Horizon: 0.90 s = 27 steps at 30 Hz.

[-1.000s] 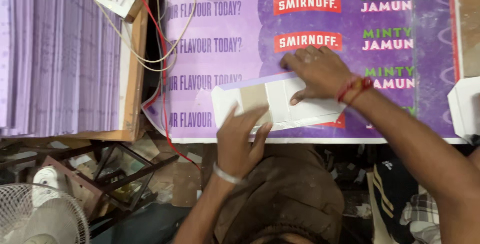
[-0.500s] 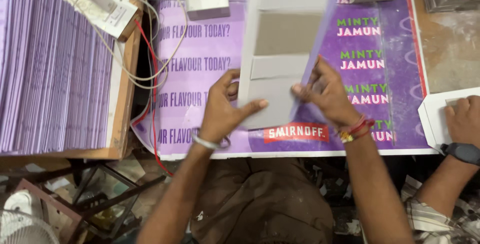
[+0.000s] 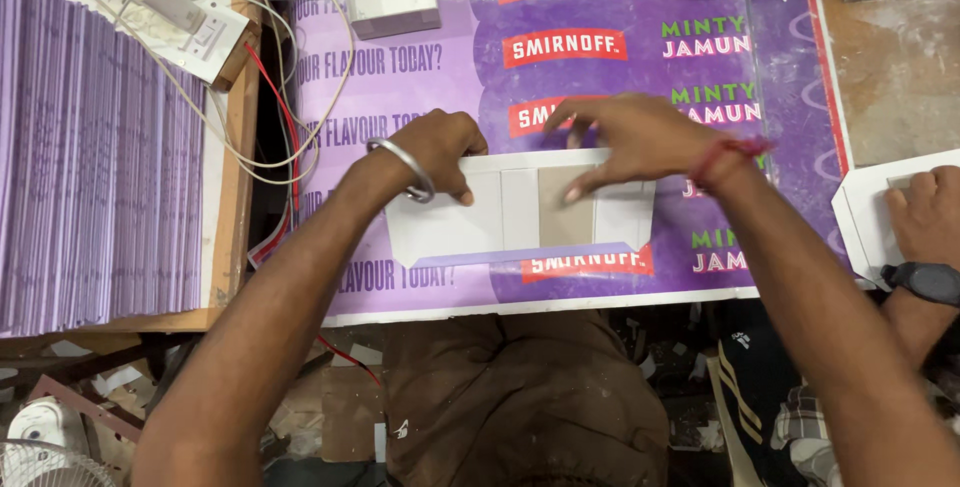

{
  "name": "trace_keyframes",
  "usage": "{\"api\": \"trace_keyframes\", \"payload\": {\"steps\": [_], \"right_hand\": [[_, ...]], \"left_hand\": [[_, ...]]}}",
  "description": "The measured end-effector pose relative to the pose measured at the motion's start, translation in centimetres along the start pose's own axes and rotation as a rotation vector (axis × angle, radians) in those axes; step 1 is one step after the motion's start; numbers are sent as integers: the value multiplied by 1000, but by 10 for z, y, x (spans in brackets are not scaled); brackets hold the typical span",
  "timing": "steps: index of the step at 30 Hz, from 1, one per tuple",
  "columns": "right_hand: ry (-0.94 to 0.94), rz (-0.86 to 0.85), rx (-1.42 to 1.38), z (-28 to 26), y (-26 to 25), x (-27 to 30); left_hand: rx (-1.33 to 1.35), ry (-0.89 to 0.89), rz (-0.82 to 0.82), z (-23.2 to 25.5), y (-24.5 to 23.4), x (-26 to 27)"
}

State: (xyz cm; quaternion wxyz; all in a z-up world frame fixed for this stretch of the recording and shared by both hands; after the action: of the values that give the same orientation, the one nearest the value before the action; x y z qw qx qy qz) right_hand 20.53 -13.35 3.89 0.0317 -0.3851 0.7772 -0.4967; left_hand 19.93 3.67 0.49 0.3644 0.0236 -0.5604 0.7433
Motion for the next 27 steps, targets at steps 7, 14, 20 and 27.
{"api": "trace_keyframes", "payload": {"steps": [7,14,20,27], "right_hand": [[-25,-46,234,-22,36,-23],[-148,268,367,-33,44,15],[-259,447,326,-46,49,40],[-266,492,373,-40,66,48]], "left_hand": [[-178,-82,200,-8,2,4],[-280,-26,477,18,29,51],[-342,-128,757,55,47,102],[-261,-171,735,102,68,45]]}}
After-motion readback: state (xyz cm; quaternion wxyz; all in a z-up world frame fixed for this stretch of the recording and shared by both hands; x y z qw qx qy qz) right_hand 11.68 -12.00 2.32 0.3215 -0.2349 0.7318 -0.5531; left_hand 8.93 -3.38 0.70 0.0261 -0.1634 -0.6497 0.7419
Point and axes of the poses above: each hand's wrist, its own x-axis away from the middle knuckle, its own y-axis out of the palm, z = x × y, the point moved 9 cm from there along -x, towards the middle knuckle, and after that the axes turned 7 degrees about -x, right-handed, at the moved point
